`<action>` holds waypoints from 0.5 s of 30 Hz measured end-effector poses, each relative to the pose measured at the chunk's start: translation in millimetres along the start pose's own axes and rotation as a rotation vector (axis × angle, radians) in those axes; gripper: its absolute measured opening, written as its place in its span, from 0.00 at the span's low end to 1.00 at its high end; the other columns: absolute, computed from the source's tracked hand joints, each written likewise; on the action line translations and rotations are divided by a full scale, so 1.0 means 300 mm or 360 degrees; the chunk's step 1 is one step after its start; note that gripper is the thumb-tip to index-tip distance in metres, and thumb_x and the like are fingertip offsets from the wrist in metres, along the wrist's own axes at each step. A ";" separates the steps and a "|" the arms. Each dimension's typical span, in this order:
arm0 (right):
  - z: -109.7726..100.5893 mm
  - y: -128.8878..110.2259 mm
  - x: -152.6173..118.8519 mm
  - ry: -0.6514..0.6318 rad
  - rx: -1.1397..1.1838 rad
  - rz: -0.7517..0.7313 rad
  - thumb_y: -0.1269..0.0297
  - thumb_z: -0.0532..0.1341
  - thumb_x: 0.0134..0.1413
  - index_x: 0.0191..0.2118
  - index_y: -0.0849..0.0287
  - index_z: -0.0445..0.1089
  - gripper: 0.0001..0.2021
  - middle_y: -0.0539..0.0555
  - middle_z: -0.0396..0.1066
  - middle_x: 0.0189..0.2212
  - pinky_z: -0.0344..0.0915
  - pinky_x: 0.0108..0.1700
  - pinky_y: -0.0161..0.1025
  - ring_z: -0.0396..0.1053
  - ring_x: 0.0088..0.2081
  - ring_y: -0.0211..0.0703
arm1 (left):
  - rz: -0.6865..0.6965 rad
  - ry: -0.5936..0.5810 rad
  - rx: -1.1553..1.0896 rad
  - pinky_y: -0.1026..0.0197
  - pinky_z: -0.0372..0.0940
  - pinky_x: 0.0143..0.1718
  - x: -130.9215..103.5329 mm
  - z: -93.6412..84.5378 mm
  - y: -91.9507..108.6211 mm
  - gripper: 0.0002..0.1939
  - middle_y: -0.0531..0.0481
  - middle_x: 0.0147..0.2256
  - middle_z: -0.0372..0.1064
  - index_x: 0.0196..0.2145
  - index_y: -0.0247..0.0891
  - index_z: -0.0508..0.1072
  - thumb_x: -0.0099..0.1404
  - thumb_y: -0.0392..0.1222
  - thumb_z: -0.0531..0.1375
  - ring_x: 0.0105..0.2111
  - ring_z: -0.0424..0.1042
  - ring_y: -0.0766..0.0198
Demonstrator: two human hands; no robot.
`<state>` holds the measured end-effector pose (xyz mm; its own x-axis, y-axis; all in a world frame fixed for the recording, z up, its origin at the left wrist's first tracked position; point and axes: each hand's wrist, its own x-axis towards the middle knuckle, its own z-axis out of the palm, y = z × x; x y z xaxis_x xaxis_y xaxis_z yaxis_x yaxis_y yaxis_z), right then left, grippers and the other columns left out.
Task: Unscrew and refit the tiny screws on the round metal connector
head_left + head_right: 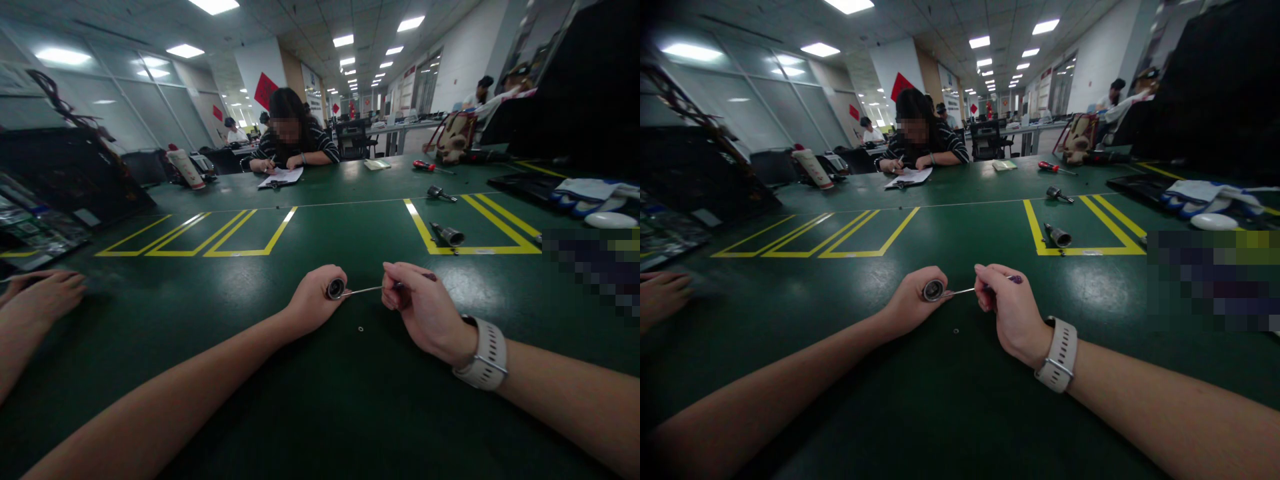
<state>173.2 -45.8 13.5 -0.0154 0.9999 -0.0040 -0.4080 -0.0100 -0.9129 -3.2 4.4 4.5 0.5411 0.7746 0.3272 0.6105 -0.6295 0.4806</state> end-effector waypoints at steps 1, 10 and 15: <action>-0.001 0.000 -0.002 -0.0014 -0.0042 -0.0042 0.63 0.59 0.53 0.18 0.59 0.64 0.15 0.45 0.57 0.16 0.50 0.25 0.36 0.53 0.20 0.34 | 0.0006 0.0000 -0.0001 0.64 0.57 0.28 0.000 0.000 0.000 0.05 0.54 0.25 0.62 0.26 0.36 0.65 0.56 0.35 0.60 0.26 0.63 0.67; 0.018 -0.022 -0.068 -0.0376 -0.1194 -0.0729 0.65 0.55 0.58 0.28 0.58 0.67 0.08 0.50 0.64 0.25 0.57 0.32 0.39 0.62 0.28 0.39 | 0.0071 0.0028 -0.0005 0.64 0.56 0.28 0.002 0.005 0.005 0.05 0.54 0.25 0.61 0.25 0.36 0.63 0.56 0.34 0.57 0.26 0.62 0.67; 0.030 -0.030 -0.083 -0.0430 -0.1445 -0.0854 0.67 0.54 0.58 0.27 0.58 0.65 0.09 0.51 0.64 0.25 0.57 0.33 0.40 0.62 0.29 0.41 | 0.0142 -0.0002 0.0103 0.63 0.55 0.28 0.003 0.008 0.005 0.04 0.54 0.25 0.61 0.25 0.36 0.63 0.55 0.31 0.55 0.26 0.61 0.66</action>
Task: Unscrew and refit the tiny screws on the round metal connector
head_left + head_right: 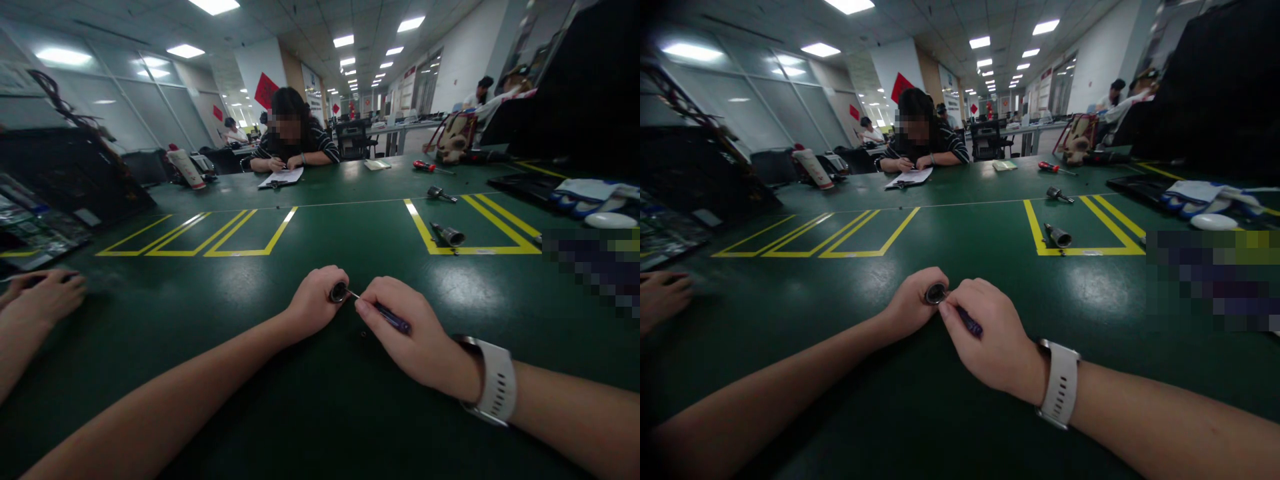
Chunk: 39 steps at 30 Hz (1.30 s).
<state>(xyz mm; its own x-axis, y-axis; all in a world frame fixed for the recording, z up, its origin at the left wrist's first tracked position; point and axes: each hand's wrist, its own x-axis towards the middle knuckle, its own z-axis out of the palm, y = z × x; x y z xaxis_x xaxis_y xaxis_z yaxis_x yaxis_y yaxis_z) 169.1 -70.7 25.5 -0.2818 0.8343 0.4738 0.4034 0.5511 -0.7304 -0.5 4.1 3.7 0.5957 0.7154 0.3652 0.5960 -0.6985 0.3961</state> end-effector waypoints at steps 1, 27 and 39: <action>-0.002 0.003 0.002 0.0009 0.0059 0.0049 0.66 0.54 0.58 0.26 0.58 0.65 0.10 0.51 0.64 0.25 0.56 0.32 0.40 0.62 0.29 0.40 | 0.0015 -0.0015 0.0017 0.63 0.55 0.29 -0.001 -0.001 0.000 0.04 0.54 0.25 0.61 0.25 0.36 0.63 0.56 0.31 0.55 0.27 0.62 0.66; -0.012 -0.018 0.002 -0.0128 -0.0152 -0.0227 0.70 0.53 0.56 0.26 0.57 0.64 0.09 0.51 0.63 0.24 0.52 0.32 0.41 0.59 0.28 0.41 | 0.0109 -0.0086 0.0090 0.62 0.55 0.30 -0.011 -0.007 -0.001 0.03 0.53 0.25 0.63 0.26 0.36 0.64 0.56 0.32 0.55 0.28 0.63 0.65; -0.006 0.086 0.048 0.0162 0.1238 0.0784 0.65 0.57 0.50 0.18 0.58 0.65 0.12 0.47 0.57 0.17 0.50 0.27 0.38 0.54 0.22 0.37 | 0.0072 -0.0113 0.0085 0.62 0.56 0.31 -0.015 -0.017 0.008 0.04 0.53 0.26 0.63 0.27 0.36 0.65 0.60 0.36 0.57 0.28 0.63 0.66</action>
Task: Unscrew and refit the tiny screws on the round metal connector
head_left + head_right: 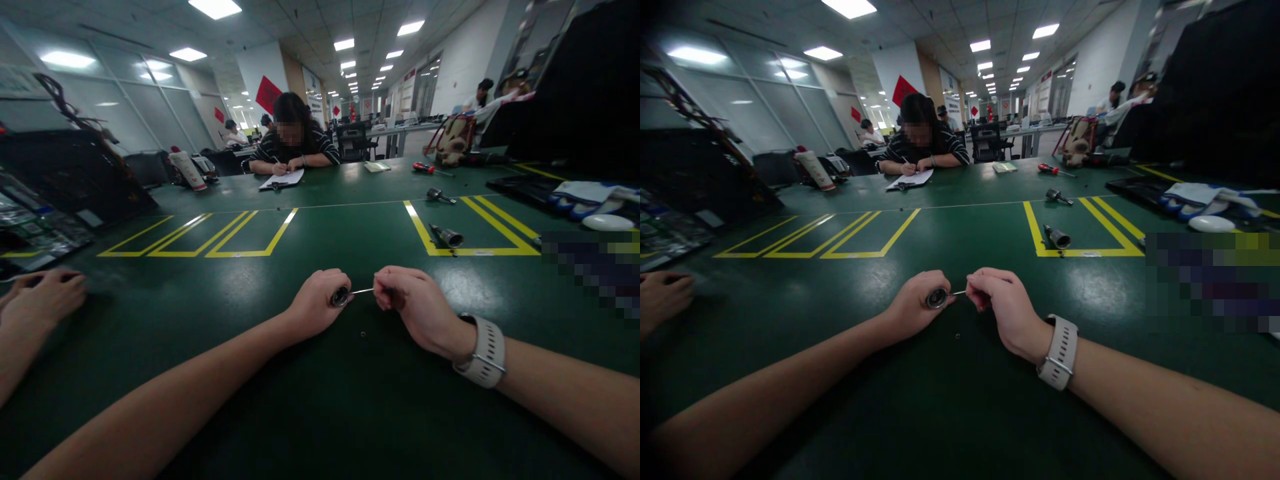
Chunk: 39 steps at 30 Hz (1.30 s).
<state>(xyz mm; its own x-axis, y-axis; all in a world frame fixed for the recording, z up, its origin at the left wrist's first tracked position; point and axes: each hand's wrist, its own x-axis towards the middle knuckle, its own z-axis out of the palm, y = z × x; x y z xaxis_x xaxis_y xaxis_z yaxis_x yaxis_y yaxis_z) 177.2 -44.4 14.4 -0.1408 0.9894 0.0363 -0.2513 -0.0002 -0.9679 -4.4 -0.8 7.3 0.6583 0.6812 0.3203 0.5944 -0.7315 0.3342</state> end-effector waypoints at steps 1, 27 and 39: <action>0.000 0.004 0.002 0.0005 0.0038 0.0029 0.65 0.57 0.50 0.18 0.58 0.65 0.12 0.47 0.57 0.17 0.51 0.27 0.38 0.54 0.22 0.37 | -0.0019 0.0006 -0.0022 0.63 0.56 0.30 0.002 0.001 -0.001 0.05 0.54 0.26 0.63 0.27 0.37 0.65 0.59 0.36 0.57 0.27 0.63 0.66; -0.010 0.009 0.010 0.0032 0.0380 0.0133 0.66 0.59 0.47 0.18 0.60 0.66 0.10 0.46 0.58 0.14 0.51 0.26 0.37 0.54 0.20 0.35 | -0.0073 0.0134 -0.0239 0.65 0.56 0.28 0.007 0.008 0.001 0.07 0.55 0.25 0.60 0.25 0.36 0.63 0.56 0.35 0.60 0.25 0.61 0.68; -0.014 0.013 0.012 0.0074 0.0408 0.0096 0.66 0.58 0.46 0.16 0.60 0.63 0.12 0.45 0.54 0.13 0.50 0.24 0.36 0.52 0.18 0.34 | -0.0072 0.0089 -0.0206 0.65 0.56 0.28 0.012 0.002 0.005 0.06 0.54 0.25 0.61 0.25 0.36 0.64 0.57 0.35 0.59 0.26 0.61 0.68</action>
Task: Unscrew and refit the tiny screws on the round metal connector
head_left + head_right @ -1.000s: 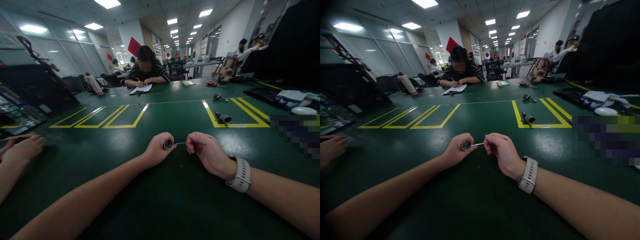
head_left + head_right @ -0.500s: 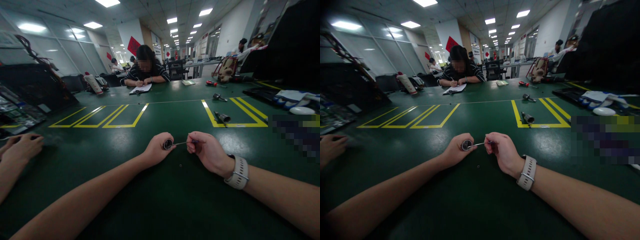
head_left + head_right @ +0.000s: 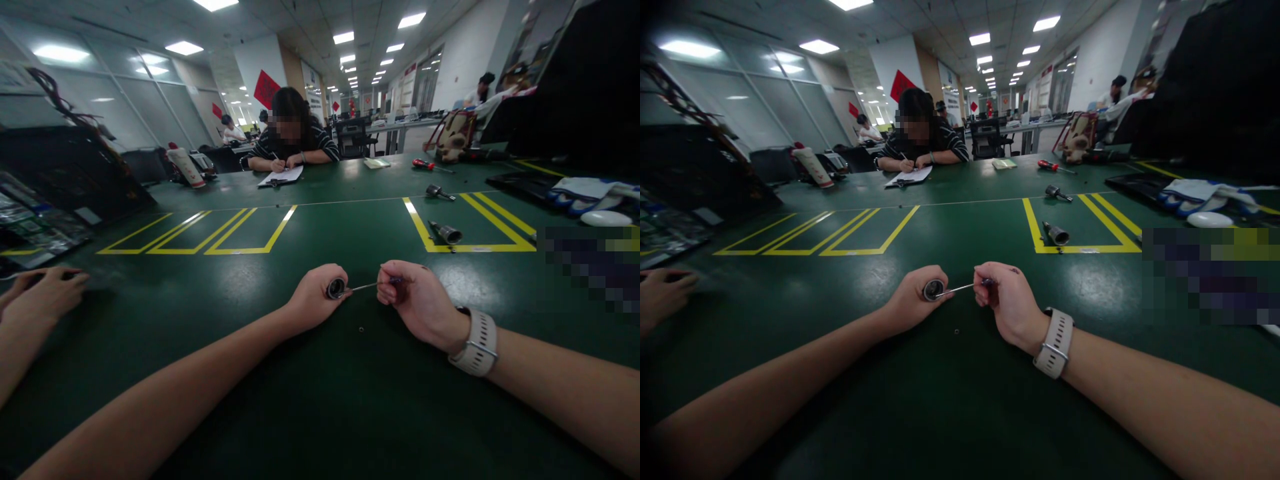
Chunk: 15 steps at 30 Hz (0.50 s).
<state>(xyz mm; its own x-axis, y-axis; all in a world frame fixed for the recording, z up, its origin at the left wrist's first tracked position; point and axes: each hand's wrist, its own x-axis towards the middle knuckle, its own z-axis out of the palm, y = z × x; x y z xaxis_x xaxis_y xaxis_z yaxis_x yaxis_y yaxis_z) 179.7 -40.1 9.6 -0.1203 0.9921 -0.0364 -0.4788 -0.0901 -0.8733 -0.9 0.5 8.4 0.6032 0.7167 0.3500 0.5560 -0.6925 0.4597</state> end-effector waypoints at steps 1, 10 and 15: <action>-0.001 -0.001 -0.001 0.0003 -0.0004 0.0002 0.66 0.58 0.47 0.16 0.59 0.63 0.12 0.45 0.54 0.13 0.50 0.24 0.36 0.52 0.18 0.34 | -0.0004 -0.0001 0.0002 0.65 0.56 0.28 0.000 0.001 -0.001 0.06 0.54 0.25 0.61 0.25 0.36 0.64 0.57 0.35 0.59 0.26 0.61 0.68; 0.007 0.004 -0.006 0.0011 -0.0102 -0.0088 0.67 0.57 0.46 0.14 0.59 0.61 0.13 0.45 0.52 0.12 0.48 0.22 0.36 0.49 0.17 0.33 | -0.0057 -0.0004 0.0028 0.65 0.56 0.26 -0.003 0.007 -0.009 0.07 0.55 0.24 0.61 0.24 0.36 0.64 0.57 0.37 0.59 0.25 0.61 0.68; 0.001 0.006 -0.010 0.0050 -0.0219 -0.0213 0.68 0.57 0.47 0.14 0.59 0.60 0.14 0.44 0.51 0.13 0.46 0.22 0.36 0.49 0.18 0.33 | -0.0028 -0.0003 0.0011 0.64 0.56 0.28 -0.003 0.010 -0.016 0.07 0.55 0.24 0.61 0.25 0.37 0.63 0.57 0.37 0.60 0.26 0.62 0.67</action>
<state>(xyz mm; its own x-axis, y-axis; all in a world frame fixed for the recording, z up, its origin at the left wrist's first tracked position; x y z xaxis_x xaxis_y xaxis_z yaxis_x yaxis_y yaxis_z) 179.0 -43.3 8.4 -0.0352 0.9969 0.0710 -0.3652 0.0533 -0.9294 -2.4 2.9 3.3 0.5946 0.7284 0.3402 0.5702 -0.6805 0.4602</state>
